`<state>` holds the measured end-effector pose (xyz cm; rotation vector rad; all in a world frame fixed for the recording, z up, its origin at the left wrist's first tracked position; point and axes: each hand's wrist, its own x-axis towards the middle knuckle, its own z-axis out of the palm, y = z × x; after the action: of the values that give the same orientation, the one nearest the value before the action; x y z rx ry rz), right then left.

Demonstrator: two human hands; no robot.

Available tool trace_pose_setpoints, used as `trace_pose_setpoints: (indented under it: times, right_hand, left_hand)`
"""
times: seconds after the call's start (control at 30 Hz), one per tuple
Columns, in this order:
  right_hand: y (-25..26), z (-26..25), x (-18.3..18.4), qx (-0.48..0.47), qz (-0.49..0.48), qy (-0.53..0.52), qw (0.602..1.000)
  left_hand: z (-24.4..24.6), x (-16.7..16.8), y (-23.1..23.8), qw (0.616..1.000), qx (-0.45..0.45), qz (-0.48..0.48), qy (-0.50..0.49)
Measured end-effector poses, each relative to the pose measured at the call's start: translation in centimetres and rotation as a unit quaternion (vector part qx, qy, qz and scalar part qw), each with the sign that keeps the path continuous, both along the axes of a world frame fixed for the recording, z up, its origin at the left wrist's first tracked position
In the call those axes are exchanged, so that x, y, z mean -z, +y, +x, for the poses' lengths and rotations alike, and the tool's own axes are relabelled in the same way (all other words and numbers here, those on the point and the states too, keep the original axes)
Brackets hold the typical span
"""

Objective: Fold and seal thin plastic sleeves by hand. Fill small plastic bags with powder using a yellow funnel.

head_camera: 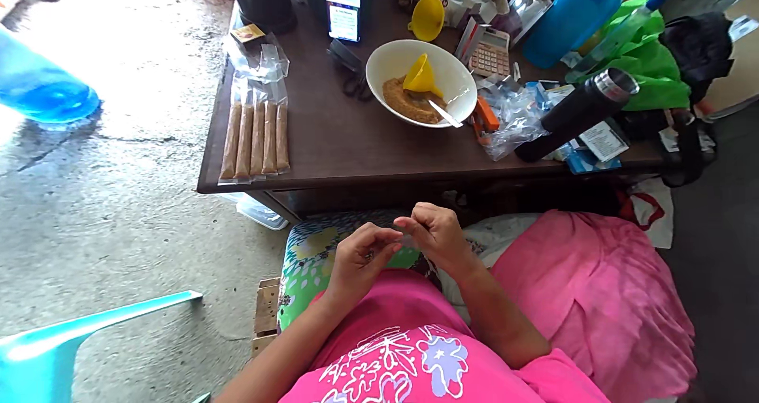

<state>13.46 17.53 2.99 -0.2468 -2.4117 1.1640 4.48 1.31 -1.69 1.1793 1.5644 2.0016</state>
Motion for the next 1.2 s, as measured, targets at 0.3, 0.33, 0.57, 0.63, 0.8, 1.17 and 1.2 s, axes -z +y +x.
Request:
trace_pose_setpoints:
  times: [0.3,0.33,0.57,0.63,0.8,1.17,1.2]
  right_hand:
    - [1.5,0.7,-0.5,-0.018,-0.184,0.006,0.983]
    - [1.5,0.8,-0.7,-0.026,-0.179,-0.016,0.983]
    - [0.3,0.6,-0.4,-0.028,-0.103,0.026,0.994]
    - [0.2,0.4,-0.3,-0.028,-0.071,0.049,0.996]
    - [0.2,0.1,-0.3,-0.02,-0.012,0.068,0.997]
    - [1.9,1.2,-0.8,-0.159,-0.15,-0.017,0.976]
    - [1.9,1.2,-0.8,-0.151,-0.14,-0.011,0.978]
  left_hand:
    - [-0.2,0.1,-0.1,0.998,-0.052,0.005,-0.018]
    - [-0.2,0.1,0.0,0.998,-0.054,0.006,-0.016]
    - [-0.1,0.1,0.3,0.998,-0.052,0.01,-0.018]
    - [-0.1,0.0,0.3,0.999,-0.045,0.011,-0.018]
    - [-0.1,-0.1,0.4,0.999,-0.028,0.006,-0.022]
    - [-0.3,-0.1,0.5,0.999,-0.036,0.014,-0.032]
    - [-0.3,-0.1,0.5,0.999,-0.037,0.013,-0.031]
